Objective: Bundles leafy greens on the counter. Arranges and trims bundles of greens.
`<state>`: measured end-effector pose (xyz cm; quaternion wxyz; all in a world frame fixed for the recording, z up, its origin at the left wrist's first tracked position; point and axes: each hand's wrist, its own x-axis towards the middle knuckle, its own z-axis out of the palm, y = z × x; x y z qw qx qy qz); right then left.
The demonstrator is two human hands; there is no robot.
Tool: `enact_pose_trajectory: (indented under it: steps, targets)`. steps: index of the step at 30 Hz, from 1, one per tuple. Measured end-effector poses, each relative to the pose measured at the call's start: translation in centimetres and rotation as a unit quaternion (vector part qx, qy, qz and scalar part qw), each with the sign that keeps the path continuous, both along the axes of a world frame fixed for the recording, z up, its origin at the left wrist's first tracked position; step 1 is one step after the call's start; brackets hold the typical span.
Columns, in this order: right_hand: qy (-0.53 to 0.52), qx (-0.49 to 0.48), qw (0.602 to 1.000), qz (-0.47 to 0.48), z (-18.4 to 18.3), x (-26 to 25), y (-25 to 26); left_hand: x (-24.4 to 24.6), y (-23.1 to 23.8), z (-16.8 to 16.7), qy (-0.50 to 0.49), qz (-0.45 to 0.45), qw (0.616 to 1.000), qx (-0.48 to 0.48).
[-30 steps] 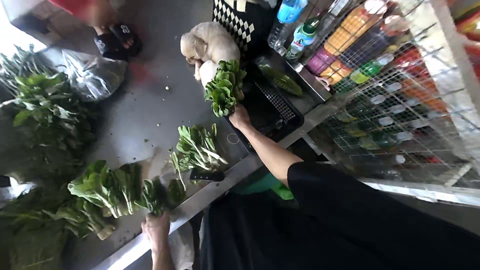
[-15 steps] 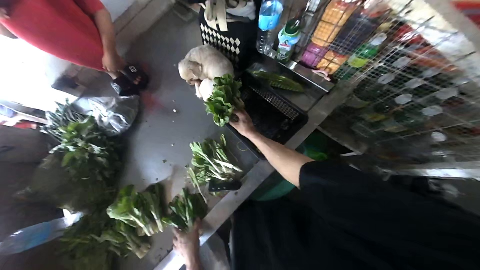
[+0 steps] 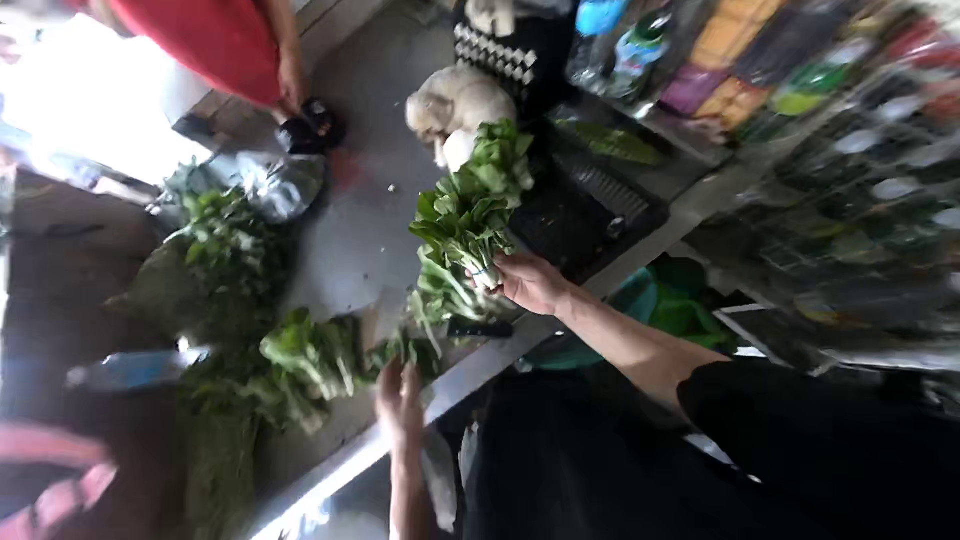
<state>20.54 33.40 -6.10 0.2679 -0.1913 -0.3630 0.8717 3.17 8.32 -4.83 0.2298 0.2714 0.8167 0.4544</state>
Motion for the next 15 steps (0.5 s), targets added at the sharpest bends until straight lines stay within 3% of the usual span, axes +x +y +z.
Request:
enact_pose_trajectory:
  steps: [2, 3, 5, 7, 8, 11, 15]
  targets:
    - [-0.04, 0.001, 0.998, 0.056, 0.6, -2.4, -4.0, 0.4, 2.7, 1.4, -0.18, -0.093, 0.976, 0.076]
    - [-0.099, 0.046, 0.991, 0.071, 0.9, -3.7, -6.3, 0.5, 3.4, 1.0, -0.264, -0.102, 0.952, 0.116]
    - [-0.267, 0.261, 0.924, 0.082, 1.4, -5.7, -10.5, 1.3, 3.3, 0.2, -0.387, -0.013, 0.908, 0.157]
    - [-0.375, 0.407, 0.828, 0.088, 0.9, -7.1, -13.6, 1.9, 2.1, -0.7, -0.417, 0.1, 0.893, 0.139]
    - [-0.393, 0.446, 0.799, 0.091, 0.5, -7.4, -15.0, 2.0, 1.0, -1.1, -0.415, 0.123, 0.893, 0.125]
    - [-0.328, 0.528, 0.777, 0.1, -1.3, -7.3, -18.2, 2.2, -3.0, -1.7, -0.398, 0.141, 0.902, 0.085]
    - [-0.233, 0.621, 0.74, 0.108, -2.7, -6.6, -19.5, 1.5, -6.0, -3.3, -0.395, 0.098, 0.912, 0.051]
